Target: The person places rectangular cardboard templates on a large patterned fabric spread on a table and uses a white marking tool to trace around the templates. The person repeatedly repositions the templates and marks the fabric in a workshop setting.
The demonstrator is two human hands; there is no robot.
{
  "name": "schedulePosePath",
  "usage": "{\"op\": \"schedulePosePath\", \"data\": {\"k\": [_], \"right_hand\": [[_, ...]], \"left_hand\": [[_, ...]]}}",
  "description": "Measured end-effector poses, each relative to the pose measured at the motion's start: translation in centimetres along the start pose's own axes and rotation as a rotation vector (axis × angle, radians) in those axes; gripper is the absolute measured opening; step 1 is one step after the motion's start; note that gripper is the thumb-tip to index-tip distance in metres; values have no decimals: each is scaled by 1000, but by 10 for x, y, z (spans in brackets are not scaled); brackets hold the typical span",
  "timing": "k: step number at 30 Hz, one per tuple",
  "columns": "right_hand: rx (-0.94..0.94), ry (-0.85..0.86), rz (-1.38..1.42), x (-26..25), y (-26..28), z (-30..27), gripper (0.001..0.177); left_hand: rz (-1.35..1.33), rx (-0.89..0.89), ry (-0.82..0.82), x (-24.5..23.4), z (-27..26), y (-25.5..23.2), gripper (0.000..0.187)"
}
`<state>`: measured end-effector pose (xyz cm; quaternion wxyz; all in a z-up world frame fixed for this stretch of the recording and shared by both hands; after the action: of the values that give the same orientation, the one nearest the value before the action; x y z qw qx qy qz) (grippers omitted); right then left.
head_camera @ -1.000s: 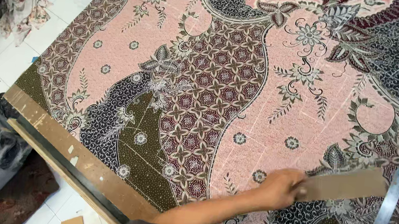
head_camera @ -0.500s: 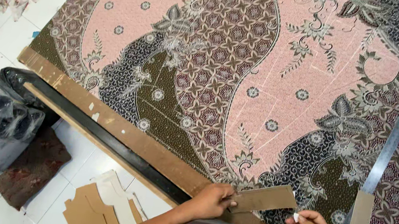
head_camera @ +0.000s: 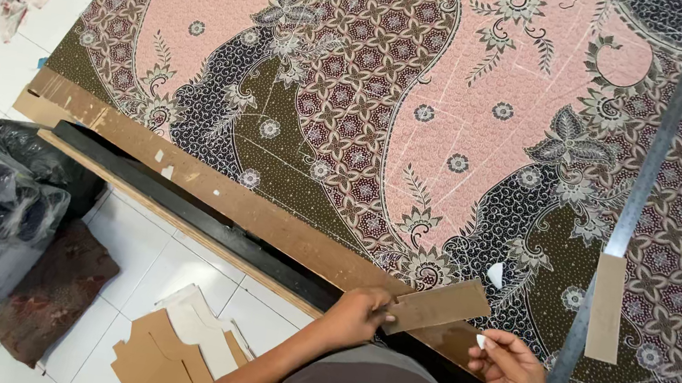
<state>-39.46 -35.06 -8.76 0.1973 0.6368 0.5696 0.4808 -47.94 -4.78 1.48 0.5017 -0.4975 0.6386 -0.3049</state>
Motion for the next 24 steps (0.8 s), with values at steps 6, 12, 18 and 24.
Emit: {"op": "schedulePosePath", "data": {"k": [6, 12, 18, 24], "right_hand": [[22, 42, 100, 14, -6, -17, 10], [82, 93, 120, 21, -9, -31, 7], [120, 75, 127, 9, -16, -42, 8], [117, 50, 135, -12, -14, -45, 8]], "left_hand": [[-14, -141, 34, 11, -19, 7, 15], [-96, -177, 37, 20, -30, 13, 17], [-288, -281, 122, 44, -33, 20, 16], [-303, -260, 111, 54, -31, 15, 17]]}}
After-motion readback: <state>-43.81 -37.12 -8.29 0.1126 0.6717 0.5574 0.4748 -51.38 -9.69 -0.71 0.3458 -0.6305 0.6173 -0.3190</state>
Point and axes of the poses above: each hand's wrist, its own z-axis towards the middle knuckle, its own x-axis out of the palm, y = z × x, the point moved 8 cm from there along z, towards the middle knuckle, and after that the axes turned 9 degrees about -x, right-handed, at the moved point
